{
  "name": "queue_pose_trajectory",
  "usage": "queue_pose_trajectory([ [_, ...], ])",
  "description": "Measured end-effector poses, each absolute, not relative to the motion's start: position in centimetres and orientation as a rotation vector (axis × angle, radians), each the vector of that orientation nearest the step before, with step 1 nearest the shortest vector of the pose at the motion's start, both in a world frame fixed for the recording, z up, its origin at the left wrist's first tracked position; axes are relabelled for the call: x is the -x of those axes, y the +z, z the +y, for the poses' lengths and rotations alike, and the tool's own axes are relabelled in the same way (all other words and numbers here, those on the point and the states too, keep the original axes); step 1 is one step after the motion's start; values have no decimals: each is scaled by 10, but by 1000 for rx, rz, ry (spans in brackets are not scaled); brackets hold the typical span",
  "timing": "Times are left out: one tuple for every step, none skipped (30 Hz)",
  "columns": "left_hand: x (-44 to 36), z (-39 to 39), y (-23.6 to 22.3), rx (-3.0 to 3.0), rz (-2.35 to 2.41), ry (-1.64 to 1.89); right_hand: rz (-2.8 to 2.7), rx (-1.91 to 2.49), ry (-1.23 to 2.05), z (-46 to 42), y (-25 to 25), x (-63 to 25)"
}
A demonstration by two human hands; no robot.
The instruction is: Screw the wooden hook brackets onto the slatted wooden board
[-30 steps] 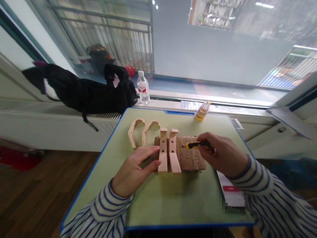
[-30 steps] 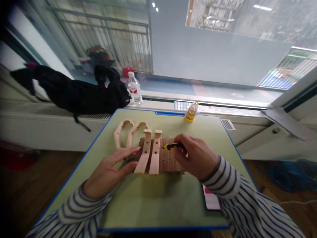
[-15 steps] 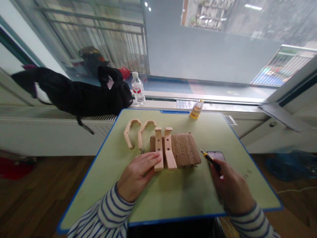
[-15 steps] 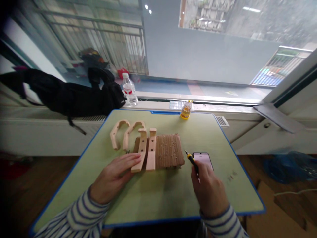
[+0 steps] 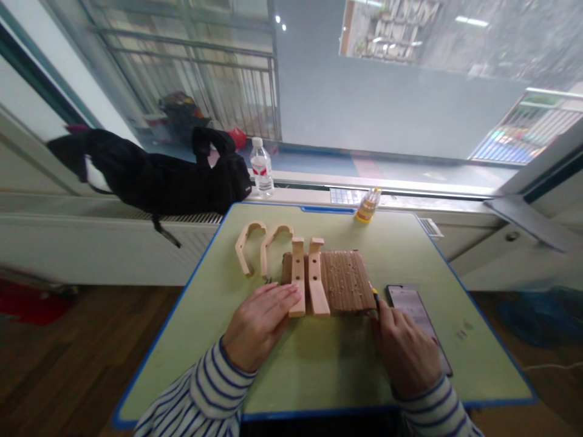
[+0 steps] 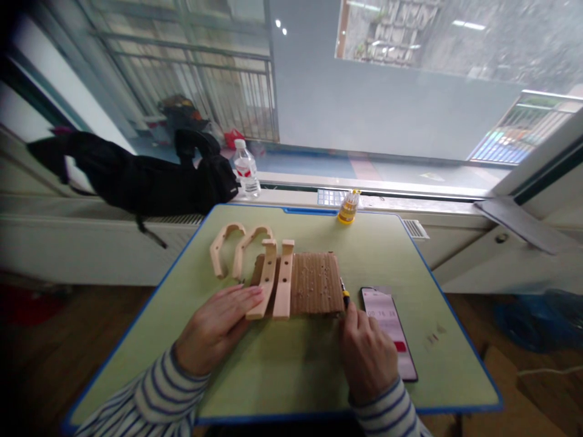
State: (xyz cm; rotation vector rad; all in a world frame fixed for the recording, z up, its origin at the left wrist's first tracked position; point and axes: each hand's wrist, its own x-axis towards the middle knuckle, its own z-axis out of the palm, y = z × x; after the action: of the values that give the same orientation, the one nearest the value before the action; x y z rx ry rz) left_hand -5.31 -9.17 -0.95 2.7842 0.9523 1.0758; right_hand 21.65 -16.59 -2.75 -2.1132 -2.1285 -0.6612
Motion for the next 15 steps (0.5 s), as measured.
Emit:
queue_pose_trajectory([
  [53,-92,-10,-2774,956,1084,-2129,2114,-659,-166,-28,-217],
  [52,-93,-11,-2761,959,1097,-2127,2114,-649,-166,-27,-217],
  [52,-94,-11,-2743,968,1109,-2129,2108,-628,-166,-26,-218],
  [51,-95,-11,-2721,984,1119,-2135,2093,-598,-165,-25,-219],
  [50,-96,-12,-2701,1001,1132,-2145,2070,-557,-165,-22,-219],
  [50,-97,-12,-2683,1016,1141,-2159,2038,-507,-164,-19,-219],
  [49,-98,-12,-2669,1026,1144,-2180,1999,-455,-163,-15,-219],
  [49,-98,-12,-2659,1028,1146,-2202,1961,-410,-161,-12,-217],
  [48,-99,-12,-2652,1024,1145,-2220,1933,-382,-159,-8,-216],
  [48,-98,-12,-2651,1013,1142,-2237,1918,-369,-157,-5,-214],
  [48,-98,-12,-2650,1002,1137,-2250,1917,-370,-155,-2,-211],
  [49,-97,-12,-2650,996,1131,-2266,1921,-370,-153,0,-209],
  [49,-97,-12,-2650,988,1127,-2278,1931,-371,-152,1,-208],
  [50,-96,-12,-2652,979,1122,-2286,1941,-366,-150,2,-207],
  [51,-95,-12,-2652,972,1114,-2292,1945,-361,-149,2,-206],
])
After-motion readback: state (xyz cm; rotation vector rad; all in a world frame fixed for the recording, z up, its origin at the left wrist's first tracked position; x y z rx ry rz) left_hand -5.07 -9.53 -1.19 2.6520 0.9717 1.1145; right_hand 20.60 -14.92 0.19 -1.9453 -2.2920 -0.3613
